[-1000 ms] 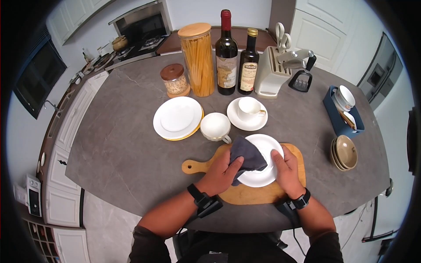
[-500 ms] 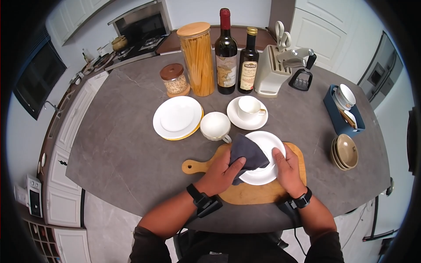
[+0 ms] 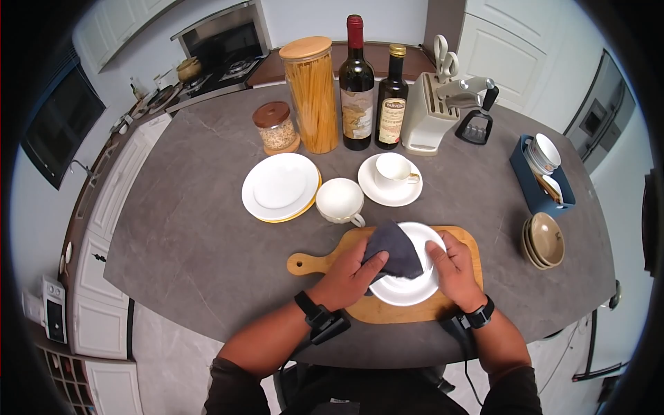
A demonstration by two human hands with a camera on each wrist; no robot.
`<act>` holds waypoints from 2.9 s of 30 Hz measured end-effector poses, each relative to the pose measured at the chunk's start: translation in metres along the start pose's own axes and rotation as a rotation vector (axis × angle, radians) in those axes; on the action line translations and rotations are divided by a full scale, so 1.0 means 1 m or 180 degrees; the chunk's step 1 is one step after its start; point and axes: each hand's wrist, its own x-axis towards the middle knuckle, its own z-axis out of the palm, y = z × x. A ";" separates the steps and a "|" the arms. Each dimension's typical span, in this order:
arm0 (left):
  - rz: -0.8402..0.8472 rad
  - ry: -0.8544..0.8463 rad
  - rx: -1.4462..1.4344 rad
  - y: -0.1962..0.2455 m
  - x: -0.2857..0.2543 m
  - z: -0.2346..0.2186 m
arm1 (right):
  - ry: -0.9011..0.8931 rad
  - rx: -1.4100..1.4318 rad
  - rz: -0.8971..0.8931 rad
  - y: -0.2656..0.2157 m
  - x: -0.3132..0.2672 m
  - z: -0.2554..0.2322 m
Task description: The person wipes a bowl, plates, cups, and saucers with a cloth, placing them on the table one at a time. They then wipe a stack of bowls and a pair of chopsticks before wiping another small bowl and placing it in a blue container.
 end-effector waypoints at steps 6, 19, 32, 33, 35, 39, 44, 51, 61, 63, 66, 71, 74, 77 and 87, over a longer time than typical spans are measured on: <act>0.0236 0.0227 0.0168 0.001 0.000 0.003 | 0.0450 0.0515 -0.0040 0.002 0.003 0.006; 0.0101 0.0174 0.0471 0.005 -0.001 0.001 | 0.0063 0.0200 0.0093 0.002 -0.002 0.001; 0.0172 0.0074 0.0325 0.012 -0.002 0.002 | 0.1152 0.0288 -0.0452 0.003 -0.002 0.015; 0.0095 -0.0004 0.0273 0.011 -0.002 0.002 | 0.1264 0.0271 -0.0487 0.003 -0.002 0.014; 0.0090 0.0018 0.0329 0.011 -0.003 0.002 | 0.1303 0.0184 -0.0503 0.000 0.000 0.012; 0.0448 0.0624 0.0584 -0.007 -0.001 0.005 | 0.1454 0.0109 -0.0557 0.003 0.003 0.009; 0.0386 0.0831 -0.0397 -0.005 0.001 0.004 | 0.1319 0.0220 -0.0411 0.006 0.002 0.001; 0.0905 0.0974 0.1053 -0.003 0.001 -0.005 | 0.0662 0.0011 -0.0136 0.007 0.001 0.005; 0.1049 0.0301 0.1587 0.015 0.000 0.003 | 0.0618 0.0241 -0.0127 0.004 -0.001 0.016; 0.1106 -0.0122 0.1641 0.016 -0.001 0.003 | 0.0661 0.0096 -0.0149 0.003 -0.002 0.015; 0.0922 -0.0483 0.1583 0.020 -0.006 0.008 | 0.0794 -0.0111 -0.0266 0.002 -0.001 0.016; 0.0848 -0.0561 0.1427 0.024 -0.008 0.008 | 0.0991 -0.0131 -0.0363 0.005 -0.001 0.015; 0.0665 -0.0728 0.1232 0.025 -0.009 0.003 | 0.1212 0.0087 -0.0365 0.007 0.001 0.011; 0.0070 -0.0758 0.0600 0.014 -0.012 0.002 | 0.1522 0.0823 -0.0297 0.006 0.006 -0.003; -0.0508 -0.0683 -0.0922 -0.010 -0.007 -0.002 | 0.0326 0.1400 0.0457 0.017 0.004 0.007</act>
